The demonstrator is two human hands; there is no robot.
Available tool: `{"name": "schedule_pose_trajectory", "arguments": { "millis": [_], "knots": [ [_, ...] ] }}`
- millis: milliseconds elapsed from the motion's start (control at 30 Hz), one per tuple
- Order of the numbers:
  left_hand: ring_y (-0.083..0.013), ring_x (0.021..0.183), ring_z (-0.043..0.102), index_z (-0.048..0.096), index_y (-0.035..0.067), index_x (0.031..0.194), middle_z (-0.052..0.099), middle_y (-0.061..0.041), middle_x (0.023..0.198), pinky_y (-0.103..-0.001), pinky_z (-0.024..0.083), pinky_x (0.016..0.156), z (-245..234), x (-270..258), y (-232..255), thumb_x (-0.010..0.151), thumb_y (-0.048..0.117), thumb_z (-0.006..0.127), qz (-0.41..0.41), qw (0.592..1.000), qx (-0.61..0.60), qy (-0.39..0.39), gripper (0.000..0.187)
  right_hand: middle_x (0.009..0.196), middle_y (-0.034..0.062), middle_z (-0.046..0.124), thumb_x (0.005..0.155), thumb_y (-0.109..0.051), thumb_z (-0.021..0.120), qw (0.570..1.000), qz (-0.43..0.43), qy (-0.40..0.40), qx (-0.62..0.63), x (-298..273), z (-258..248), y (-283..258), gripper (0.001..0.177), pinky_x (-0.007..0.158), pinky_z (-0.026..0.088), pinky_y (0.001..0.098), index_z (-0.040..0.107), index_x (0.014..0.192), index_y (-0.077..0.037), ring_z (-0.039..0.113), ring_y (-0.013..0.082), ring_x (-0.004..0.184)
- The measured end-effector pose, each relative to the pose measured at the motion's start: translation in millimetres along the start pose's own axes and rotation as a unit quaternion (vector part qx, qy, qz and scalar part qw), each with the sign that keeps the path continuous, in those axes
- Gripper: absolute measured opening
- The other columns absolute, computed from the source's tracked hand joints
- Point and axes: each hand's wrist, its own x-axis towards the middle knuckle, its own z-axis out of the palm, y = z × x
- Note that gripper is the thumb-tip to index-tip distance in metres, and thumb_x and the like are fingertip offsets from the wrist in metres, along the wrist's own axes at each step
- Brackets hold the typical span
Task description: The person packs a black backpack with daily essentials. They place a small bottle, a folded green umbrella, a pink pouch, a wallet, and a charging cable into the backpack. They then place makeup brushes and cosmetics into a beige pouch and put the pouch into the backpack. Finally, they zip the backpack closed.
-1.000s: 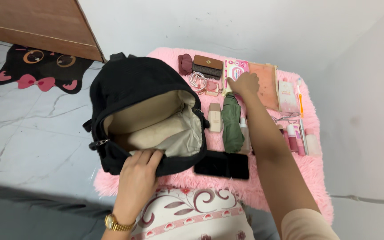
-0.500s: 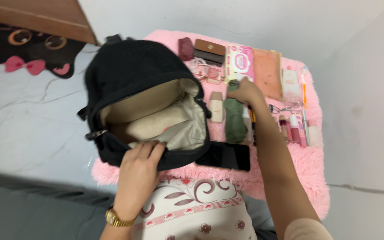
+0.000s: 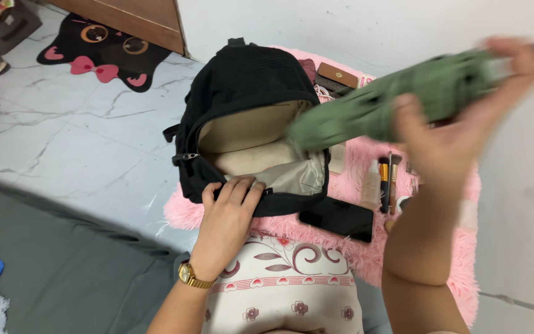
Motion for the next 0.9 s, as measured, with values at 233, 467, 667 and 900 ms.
{"name": "schedule_pose_trajectory", "arguments": {
  "millis": [233, 467, 667, 900],
  "knots": [
    [-0.0244, 0.119, 0.055, 0.068, 0.010, 0.121, 0.064, -0.008, 0.125, -0.047, 0.034, 0.094, -4, -8, -1, 0.077, 0.000, 0.058, 0.002, 1.000, -0.012, 0.012, 0.046, 0.116, 0.0131, 0.062, 0.089, -0.021, 0.082, 0.968, 0.053, -0.244, 0.010, -22, 141, 2, 0.063, 0.084, 0.058, 0.0338, 0.036, 0.130, -0.007, 0.070, 0.0242, 0.099],
    [-0.0322, 0.124, 0.046, 0.073, 0.021, 0.109, 0.053, -0.014, 0.131, -0.050, 0.029, 0.097, -23, 1, -30, 0.067, 0.038, 0.083, 0.004, 0.984, -0.101, 0.149, 0.047, 0.113, 0.0160, 0.068, 0.092, -0.013, 0.080, 0.958, -0.033, -0.268, 0.098, -21, 191, 5, 0.053, 0.085, 0.056, 0.0369, 0.046, 0.132, -0.005, 0.073, 0.0282, 0.100],
    [-0.0409, 0.128, 0.058, 0.067, 0.008, 0.111, 0.057, -0.022, 0.141, -0.049, 0.049, 0.109, -19, 59, -98, 0.094, 0.004, 0.067, -0.025, 0.964, -0.167, 0.207, 0.017, 0.109, 0.0123, 0.075, 0.088, -0.019, 0.080, 0.931, 0.161, -0.310, 0.107, -23, 209, 19, 0.063, 0.080, 0.057, 0.0342, 0.048, 0.141, -0.008, 0.073, 0.0231, 0.093],
    [-0.0429, 0.120, 0.060, 0.063, -0.004, 0.125, 0.059, -0.022, 0.133, -0.047, 0.050, 0.104, -17, 76, -117, 0.086, -0.014, 0.060, 0.026, 0.965, -0.087, 0.244, 0.041, 0.132, 0.0234, 0.061, 0.086, -0.017, 0.082, 0.959, 0.035, -0.265, 0.095, -14, 239, 38, 0.079, 0.104, 0.049, 0.0414, 0.035, 0.147, 0.001, 0.062, 0.0351, 0.126]
  ]
}}
